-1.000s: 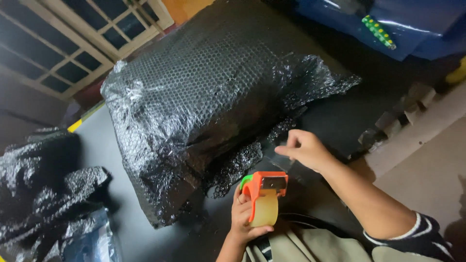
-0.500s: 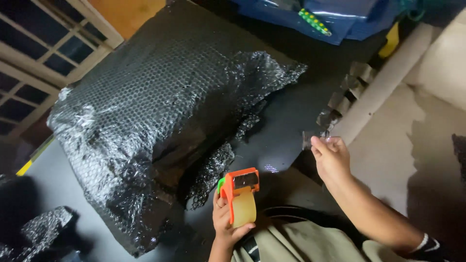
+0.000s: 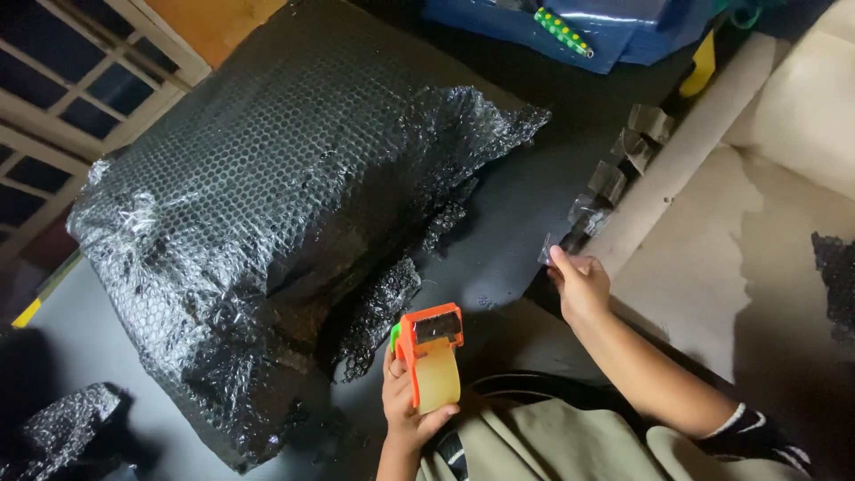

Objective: The person wraps a blue rectangular object with black bubble wrap on a table. They fold the bubble wrap around the object and secure it with clear packing tape using a handheld dispenser. The package is rotated and adjusted to ensure full coverage.

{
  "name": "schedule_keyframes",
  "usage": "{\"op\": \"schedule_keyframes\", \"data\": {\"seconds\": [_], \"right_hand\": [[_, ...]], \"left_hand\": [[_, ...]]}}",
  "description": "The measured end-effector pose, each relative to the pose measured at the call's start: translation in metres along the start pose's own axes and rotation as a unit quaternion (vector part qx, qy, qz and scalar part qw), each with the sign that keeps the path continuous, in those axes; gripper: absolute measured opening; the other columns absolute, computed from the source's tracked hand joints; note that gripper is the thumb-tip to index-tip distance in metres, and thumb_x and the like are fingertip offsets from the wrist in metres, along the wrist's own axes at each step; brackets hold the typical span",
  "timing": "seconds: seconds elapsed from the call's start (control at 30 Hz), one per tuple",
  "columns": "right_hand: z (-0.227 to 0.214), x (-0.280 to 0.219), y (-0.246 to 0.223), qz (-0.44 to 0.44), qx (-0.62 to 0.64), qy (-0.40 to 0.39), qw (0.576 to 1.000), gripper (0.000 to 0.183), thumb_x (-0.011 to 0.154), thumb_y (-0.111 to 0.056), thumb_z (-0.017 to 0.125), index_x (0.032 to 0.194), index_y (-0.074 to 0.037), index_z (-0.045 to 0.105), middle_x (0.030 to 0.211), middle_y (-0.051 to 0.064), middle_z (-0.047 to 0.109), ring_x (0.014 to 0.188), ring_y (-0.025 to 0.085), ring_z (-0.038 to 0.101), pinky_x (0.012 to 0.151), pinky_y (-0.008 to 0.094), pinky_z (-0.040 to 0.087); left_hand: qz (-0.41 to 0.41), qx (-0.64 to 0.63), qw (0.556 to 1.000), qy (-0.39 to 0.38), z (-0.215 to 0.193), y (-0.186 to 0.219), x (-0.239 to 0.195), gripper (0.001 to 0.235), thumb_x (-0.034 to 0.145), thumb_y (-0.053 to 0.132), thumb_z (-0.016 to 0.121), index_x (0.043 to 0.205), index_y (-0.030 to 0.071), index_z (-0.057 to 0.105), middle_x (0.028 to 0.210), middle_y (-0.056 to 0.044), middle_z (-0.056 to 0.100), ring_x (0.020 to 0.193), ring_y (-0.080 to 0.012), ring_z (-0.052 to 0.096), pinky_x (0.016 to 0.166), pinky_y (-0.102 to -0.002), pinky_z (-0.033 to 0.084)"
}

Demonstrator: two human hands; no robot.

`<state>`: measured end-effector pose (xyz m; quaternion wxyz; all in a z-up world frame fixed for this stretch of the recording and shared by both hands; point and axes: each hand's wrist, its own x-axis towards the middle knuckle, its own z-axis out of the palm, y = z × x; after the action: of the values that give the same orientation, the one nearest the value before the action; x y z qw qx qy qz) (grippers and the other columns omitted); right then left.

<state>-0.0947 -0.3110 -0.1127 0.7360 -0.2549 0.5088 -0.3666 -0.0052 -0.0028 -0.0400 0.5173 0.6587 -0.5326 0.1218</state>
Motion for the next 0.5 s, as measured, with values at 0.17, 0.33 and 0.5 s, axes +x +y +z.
{"op": "schedule_keyframes", "data": {"seconds": [0.17,0.33,0.5], "right_hand": [[0.015,-0.029,-0.029,0.069,-0.138,0.019,0.988,0.046,0.077,-0.036,0.084,0.111,-0.013,0.063,0.125,0.006,0.072,0.121,0.02,0.067,0.097,0.031,0.054],[-0.002,-0.047,-0.013,-0.049,-0.188,0.037,0.98,0.055,0.082,-0.036,0.082,0.095,-0.021,0.031,0.085,-0.005,0.032,0.079,0.01,0.034,0.081,0.026,0.029],[0.003,-0.081,-0.043,-0.291,-0.242,-0.175,0.909,0.032,0.09,-0.019,0.075,0.113,-0.012,0.054,0.092,0.001,0.049,0.071,0.008,0.044,0.082,0.025,0.045]], "left_hand": [[-0.036,0.006,0.999,-0.009,0.0,0.01,0.007,0.05,0.09,0.056,0.068,0.088,0.007,0.066,0.095,-0.004,0.071,0.097,-0.0267,0.064,0.117,-0.061,0.032],[-0.055,0.002,0.998,-0.033,-0.002,0.026,0.022,0.043,0.092,0.05,0.069,0.092,0.007,0.068,0.109,-0.011,0.069,0.113,-0.0331,0.062,0.116,-0.062,0.031],[-0.089,0.017,0.995,-0.052,-0.004,0.03,0.017,0.039,0.092,0.043,0.072,0.101,0.005,0.069,0.116,-0.012,0.07,0.121,-0.0354,0.06,0.119,-0.063,0.026]]}}
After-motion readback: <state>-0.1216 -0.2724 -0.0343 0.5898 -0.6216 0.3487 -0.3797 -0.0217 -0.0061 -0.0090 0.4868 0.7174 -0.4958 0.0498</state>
